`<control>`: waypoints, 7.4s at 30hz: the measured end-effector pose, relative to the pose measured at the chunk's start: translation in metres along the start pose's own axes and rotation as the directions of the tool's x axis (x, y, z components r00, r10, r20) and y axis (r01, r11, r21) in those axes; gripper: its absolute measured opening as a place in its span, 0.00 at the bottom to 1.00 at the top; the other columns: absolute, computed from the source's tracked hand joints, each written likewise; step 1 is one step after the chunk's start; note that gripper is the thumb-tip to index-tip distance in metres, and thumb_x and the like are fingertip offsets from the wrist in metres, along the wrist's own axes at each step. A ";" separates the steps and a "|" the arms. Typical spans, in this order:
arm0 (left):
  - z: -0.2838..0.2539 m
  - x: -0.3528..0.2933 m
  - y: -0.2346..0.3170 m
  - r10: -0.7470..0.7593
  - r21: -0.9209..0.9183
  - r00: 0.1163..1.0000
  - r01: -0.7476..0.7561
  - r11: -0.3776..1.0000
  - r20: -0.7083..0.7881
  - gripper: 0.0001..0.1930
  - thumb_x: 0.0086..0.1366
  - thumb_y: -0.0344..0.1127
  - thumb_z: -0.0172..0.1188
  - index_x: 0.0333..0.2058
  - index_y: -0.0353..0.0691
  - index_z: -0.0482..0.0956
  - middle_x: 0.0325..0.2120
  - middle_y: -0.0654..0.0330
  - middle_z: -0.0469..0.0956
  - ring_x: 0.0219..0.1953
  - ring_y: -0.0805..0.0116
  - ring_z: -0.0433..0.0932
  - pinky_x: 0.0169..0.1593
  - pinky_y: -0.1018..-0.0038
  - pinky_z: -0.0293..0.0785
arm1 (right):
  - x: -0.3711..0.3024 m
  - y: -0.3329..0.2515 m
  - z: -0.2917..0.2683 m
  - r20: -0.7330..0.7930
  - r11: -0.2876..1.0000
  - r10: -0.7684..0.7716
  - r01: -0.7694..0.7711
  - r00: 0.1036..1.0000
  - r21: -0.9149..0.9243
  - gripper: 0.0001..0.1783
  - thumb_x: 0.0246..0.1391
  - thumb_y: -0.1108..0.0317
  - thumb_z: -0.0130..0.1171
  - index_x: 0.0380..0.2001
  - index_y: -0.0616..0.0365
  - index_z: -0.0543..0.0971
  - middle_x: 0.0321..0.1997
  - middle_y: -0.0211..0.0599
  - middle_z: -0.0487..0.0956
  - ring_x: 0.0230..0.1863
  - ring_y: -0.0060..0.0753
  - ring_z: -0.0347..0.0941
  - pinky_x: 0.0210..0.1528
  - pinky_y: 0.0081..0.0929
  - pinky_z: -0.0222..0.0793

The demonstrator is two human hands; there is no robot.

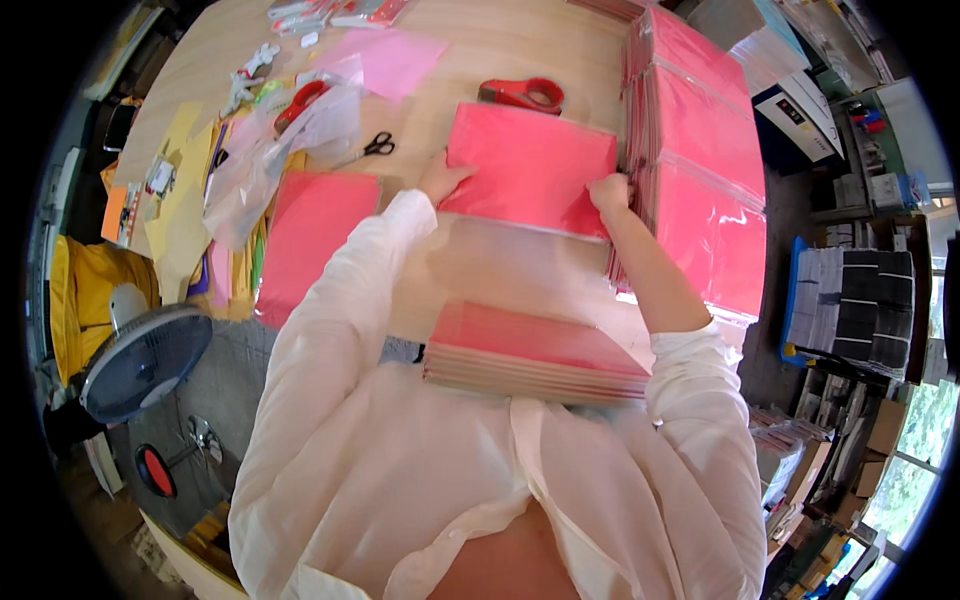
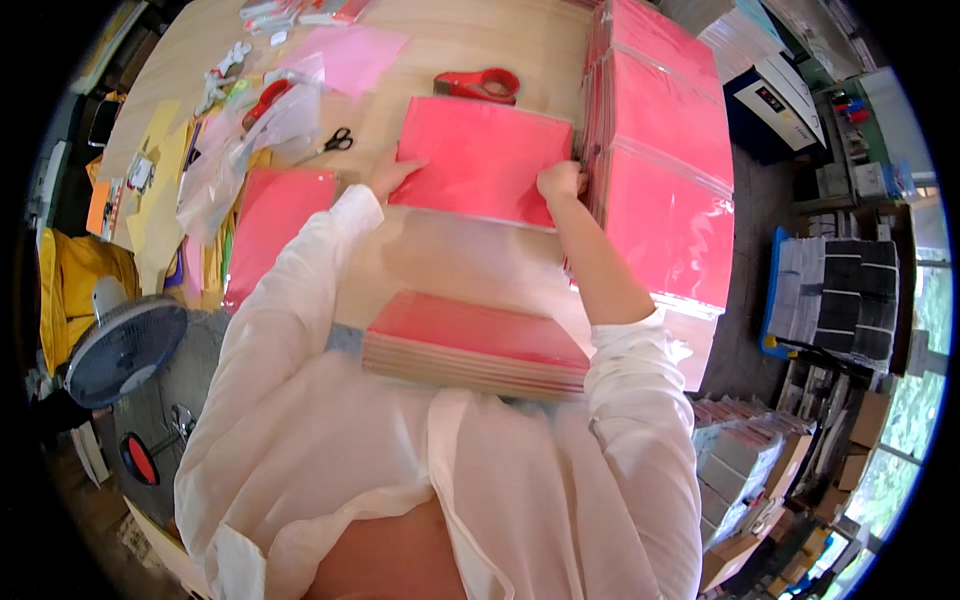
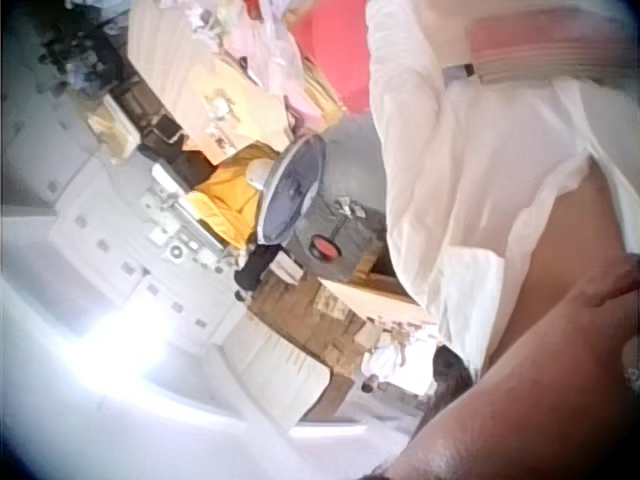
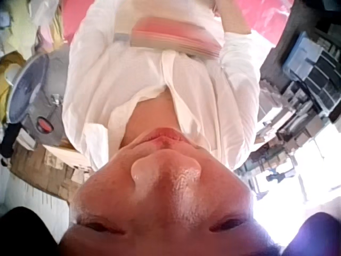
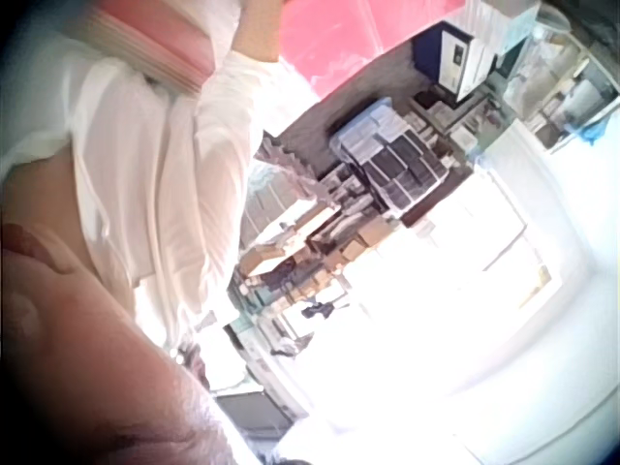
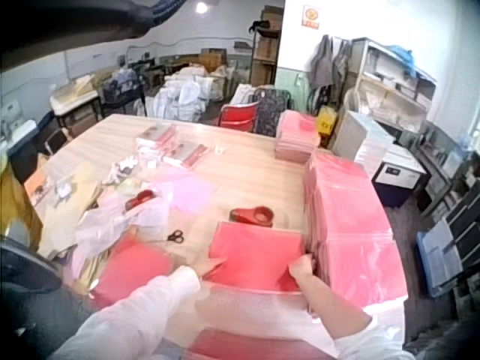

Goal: The person organizes stacks of pink paper sheets on a wooden table. They repeatedly pick up stacks, flip them over, and align the edges by hand. The person also uses a tape dispenser to secure a stack of papers with clear tape.

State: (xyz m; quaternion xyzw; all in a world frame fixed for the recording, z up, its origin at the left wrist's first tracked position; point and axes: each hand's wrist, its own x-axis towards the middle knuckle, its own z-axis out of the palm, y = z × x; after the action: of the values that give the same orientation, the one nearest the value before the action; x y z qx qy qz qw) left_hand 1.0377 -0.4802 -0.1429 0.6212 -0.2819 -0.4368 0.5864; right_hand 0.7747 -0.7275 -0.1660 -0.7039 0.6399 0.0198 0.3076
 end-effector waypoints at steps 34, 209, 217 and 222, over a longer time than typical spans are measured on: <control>0.002 -0.341 0.076 0.269 0.229 0.961 -0.246 0.942 -0.071 0.25 0.76 0.39 0.34 0.43 0.31 0.83 0.46 0.53 0.82 0.62 0.55 0.69 0.64 0.63 0.61 | -0.377 -0.070 -0.066 0.625 0.598 -0.724 0.717 0.292 0.358 0.27 0.61 0.66 0.56 0.62 0.63 0.67 0.56 0.54 0.76 0.57 0.52 0.73 0.60 0.37 0.67; -0.010 -0.355 0.082 0.702 0.858 0.706 -0.415 0.302 0.095 0.25 0.65 0.58 0.42 0.44 0.57 0.87 0.46 0.61 0.73 0.50 0.54 0.65 0.59 0.47 0.53 | -0.357 -0.080 -0.058 0.401 0.229 -0.911 0.927 0.096 0.298 0.30 0.46 0.57 0.71 0.56 0.41 0.79 0.59 0.46 0.75 0.55 0.47 0.76 0.54 0.37 0.75; 0.000 -0.333 0.092 0.687 0.752 0.724 -0.417 0.510 -0.065 0.27 0.68 0.54 0.39 0.47 0.47 0.85 0.49 0.53 0.71 0.50 0.53 0.65 0.58 0.55 0.57 | -0.359 -0.085 -0.060 0.401 0.244 -0.905 0.946 0.143 0.213 0.24 0.56 0.72 0.57 0.55 0.34 0.79 0.57 0.46 0.76 0.48 0.48 0.78 0.46 0.37 0.78; -0.021 -0.349 0.060 0.779 0.661 0.618 -0.542 0.518 -0.104 0.27 0.70 0.51 0.39 0.41 0.44 0.88 0.43 0.52 0.74 0.48 0.54 0.66 0.55 0.58 0.61 | -0.352 -0.080 -0.057 0.413 0.179 -0.906 0.971 0.099 0.160 0.22 0.57 0.71 0.57 0.54 0.35 0.80 0.57 0.46 0.76 0.46 0.47 0.79 0.45 0.36 0.78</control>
State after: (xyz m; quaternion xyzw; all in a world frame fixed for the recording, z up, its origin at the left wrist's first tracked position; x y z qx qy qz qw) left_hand 0.9056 -0.1783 -0.0116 0.6790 -0.4953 0.0649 0.5380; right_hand 0.7637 -0.4417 0.0611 -0.9454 -0.0435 0.0183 0.3226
